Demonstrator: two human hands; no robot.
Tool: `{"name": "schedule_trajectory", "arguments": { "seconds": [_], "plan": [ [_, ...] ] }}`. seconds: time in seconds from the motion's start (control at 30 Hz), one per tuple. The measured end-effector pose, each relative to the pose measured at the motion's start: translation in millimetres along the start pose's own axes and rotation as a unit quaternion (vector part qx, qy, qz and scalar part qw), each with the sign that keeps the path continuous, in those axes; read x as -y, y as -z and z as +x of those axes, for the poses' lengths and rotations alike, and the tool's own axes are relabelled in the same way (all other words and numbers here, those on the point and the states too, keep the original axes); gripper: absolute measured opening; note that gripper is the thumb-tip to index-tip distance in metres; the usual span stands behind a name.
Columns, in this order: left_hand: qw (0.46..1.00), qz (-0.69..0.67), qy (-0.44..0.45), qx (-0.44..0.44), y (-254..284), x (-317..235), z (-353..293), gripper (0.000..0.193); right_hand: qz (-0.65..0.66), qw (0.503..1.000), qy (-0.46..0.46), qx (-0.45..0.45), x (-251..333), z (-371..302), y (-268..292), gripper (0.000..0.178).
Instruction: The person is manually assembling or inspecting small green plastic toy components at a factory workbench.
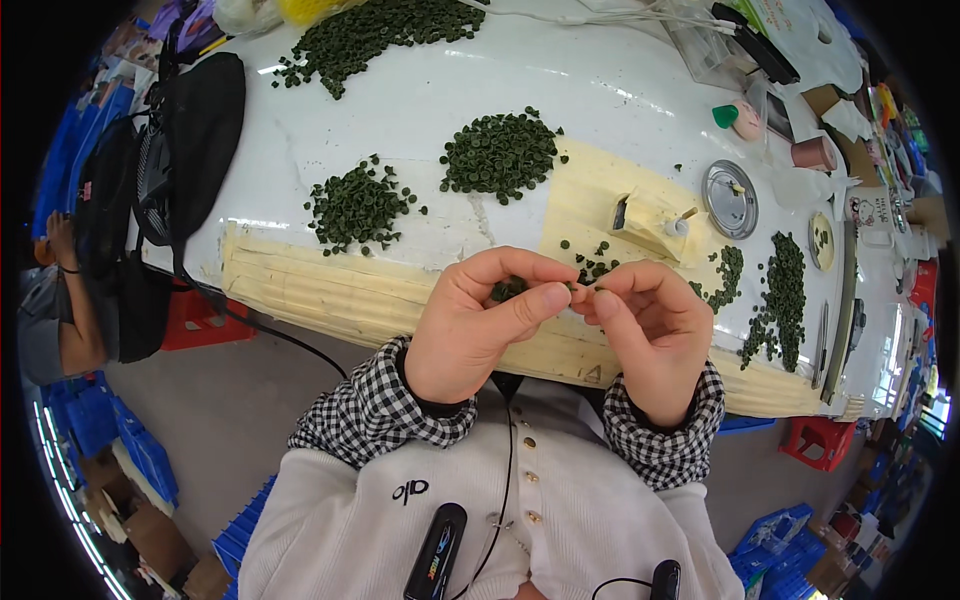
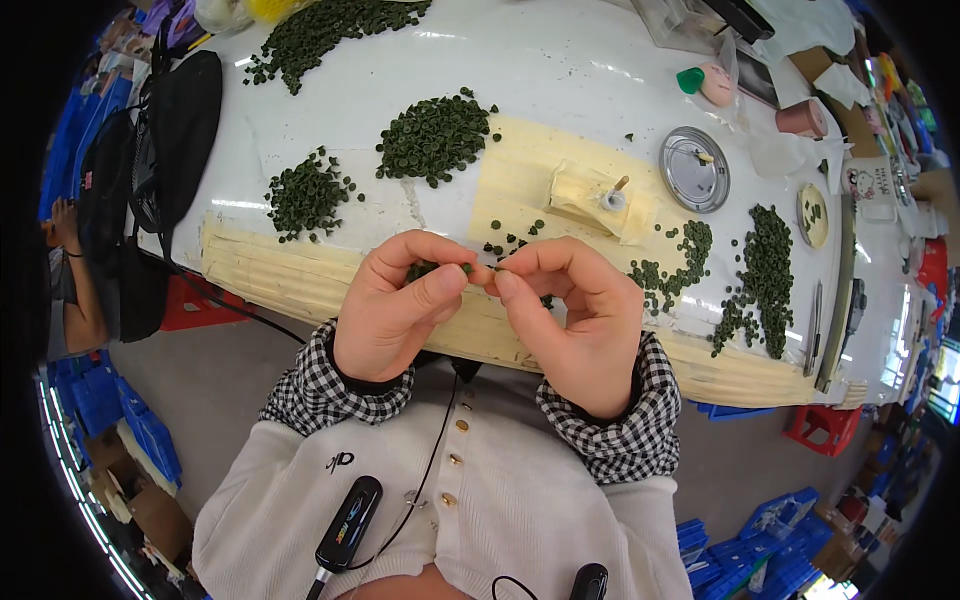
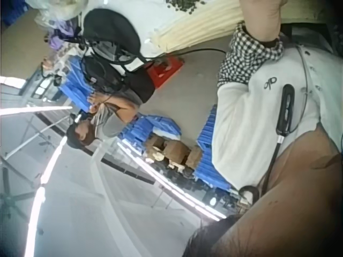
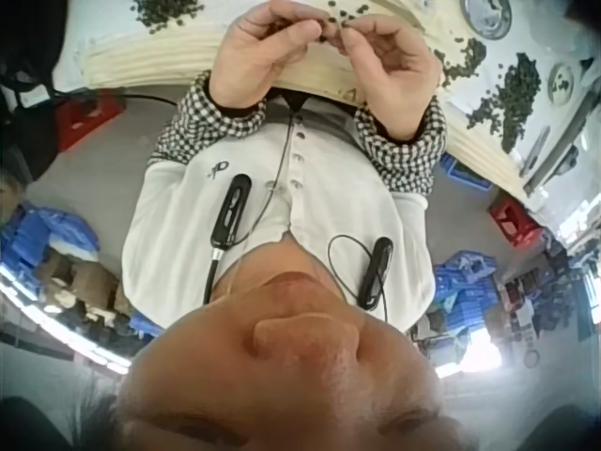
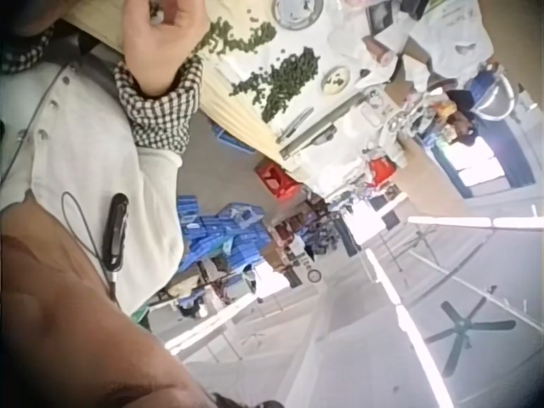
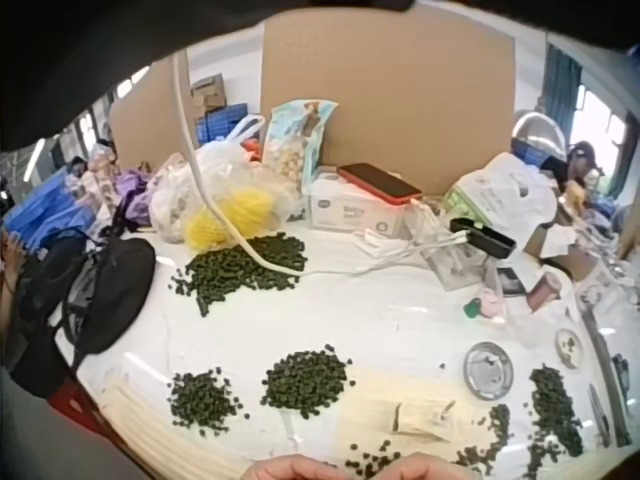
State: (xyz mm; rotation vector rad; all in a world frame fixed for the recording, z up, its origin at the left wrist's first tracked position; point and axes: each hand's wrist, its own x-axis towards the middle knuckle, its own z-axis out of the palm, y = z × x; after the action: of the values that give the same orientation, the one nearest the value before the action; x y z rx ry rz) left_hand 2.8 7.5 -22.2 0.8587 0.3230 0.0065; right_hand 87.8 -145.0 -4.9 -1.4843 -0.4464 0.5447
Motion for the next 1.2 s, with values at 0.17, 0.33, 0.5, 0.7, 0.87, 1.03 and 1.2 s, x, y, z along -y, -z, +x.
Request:
{"name": "schedule_trajectory", "arguments": {
  "seconds": [0.17, 0.33, 0.5, 0.7, 0.87, 1.03, 1.2],
  "plan": [
    [0.999, 0.018, -0.025, -0.013, -3, 2, -1, 0.015, 0.046, 0.998, -0.028, 0.016, 3, 1, 1, 0.009],
    [1.000, -0.007, -0.003, -0.010, 0, 1, -2, 0.016, 0.010, 1.000, -0.004, -0.003, -2, 1, 0, 0.010],
    [1.000, -0.010, -0.007, -0.013, 0, 0, -3, 0.015, -0.226, 0.954, 0.193, -0.032, -1, 4, -4, 0.013],
    [0.984, 0.137, -0.111, -0.040, -5, 1, -3, 0.015, -0.268, 0.930, 0.244, -0.053, 1, 6, -10, 0.013],
    [0.983, 0.134, -0.116, -0.041, -6, 2, -2, 0.016, -0.267, 0.933, 0.232, -0.059, 1, 5, -8, 0.013],
    [0.996, 0.050, -0.058, -0.046, -7, 1, -3, 0.015, -0.257, 0.933, 0.247, -0.057, -1, 5, -6, 0.014],
    [0.999, 0.016, -0.044, -0.022, -2, 3, -3, 0.016, -0.269, 0.925, 0.265, -0.036, 1, 5, -7, 0.016]
  ]
}}
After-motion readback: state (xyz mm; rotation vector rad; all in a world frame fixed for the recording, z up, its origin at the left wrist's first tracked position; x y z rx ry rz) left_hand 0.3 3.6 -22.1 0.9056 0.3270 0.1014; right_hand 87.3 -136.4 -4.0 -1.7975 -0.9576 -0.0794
